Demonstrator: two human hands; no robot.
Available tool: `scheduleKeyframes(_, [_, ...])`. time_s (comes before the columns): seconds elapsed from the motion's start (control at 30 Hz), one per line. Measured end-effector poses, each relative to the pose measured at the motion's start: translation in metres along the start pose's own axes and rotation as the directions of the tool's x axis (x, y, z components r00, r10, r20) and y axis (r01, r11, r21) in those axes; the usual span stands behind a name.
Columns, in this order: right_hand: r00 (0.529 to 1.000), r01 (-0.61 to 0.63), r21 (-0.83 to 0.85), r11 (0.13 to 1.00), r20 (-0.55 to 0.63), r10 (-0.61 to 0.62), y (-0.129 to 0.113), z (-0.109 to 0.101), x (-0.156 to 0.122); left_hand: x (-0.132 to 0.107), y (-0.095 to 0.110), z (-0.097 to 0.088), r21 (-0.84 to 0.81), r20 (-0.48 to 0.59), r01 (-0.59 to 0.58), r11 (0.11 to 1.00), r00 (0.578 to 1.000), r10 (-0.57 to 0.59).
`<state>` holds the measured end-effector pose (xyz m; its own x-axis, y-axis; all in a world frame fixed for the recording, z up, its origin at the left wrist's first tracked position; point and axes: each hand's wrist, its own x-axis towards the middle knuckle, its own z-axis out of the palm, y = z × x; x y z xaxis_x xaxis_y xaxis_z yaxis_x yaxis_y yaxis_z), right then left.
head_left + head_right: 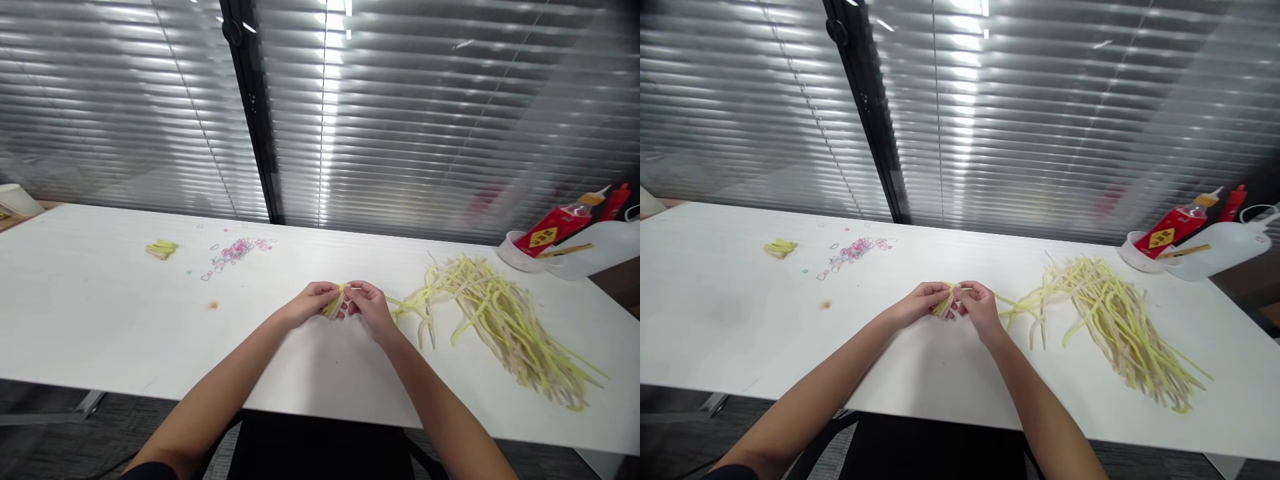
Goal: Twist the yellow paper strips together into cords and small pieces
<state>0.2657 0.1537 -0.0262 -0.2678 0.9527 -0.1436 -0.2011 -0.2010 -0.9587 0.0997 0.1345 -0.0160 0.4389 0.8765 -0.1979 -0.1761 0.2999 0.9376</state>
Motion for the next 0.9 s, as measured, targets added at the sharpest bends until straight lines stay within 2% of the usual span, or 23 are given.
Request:
scheduleKeyframes(0.27, [1.000,0.021,-0.045,0.999,-0.001,-0.021,-0.001,0.000,-0.001,0.002,-0.003,-0.003,-0.027,-0.005,0.001,1.000,1.000,-0.001])
scheduleKeyframes(0.4, [0.999,0.052,-0.092,0.994,-0.005,-0.053,0.000,0.000,0.000,0.000,0.001,-0.001,0.029,-0.009,0.002,1.000,1.000,-0.002])
scheduleKeyframes(0.6, [0.995,0.099,-0.147,0.984,-0.002,-0.101,0.005,-0.002,0.003,-0.006,0.009,0.003,0.161,0.062,0.009,0.987,0.998,-0.019])
scheduleKeyframes(0.9, [0.996,0.086,-0.146,0.985,0.024,-0.084,0.002,-0.001,0.000,-0.006,0.007,0.003,-0.050,0.109,0.034,0.998,0.994,-0.028])
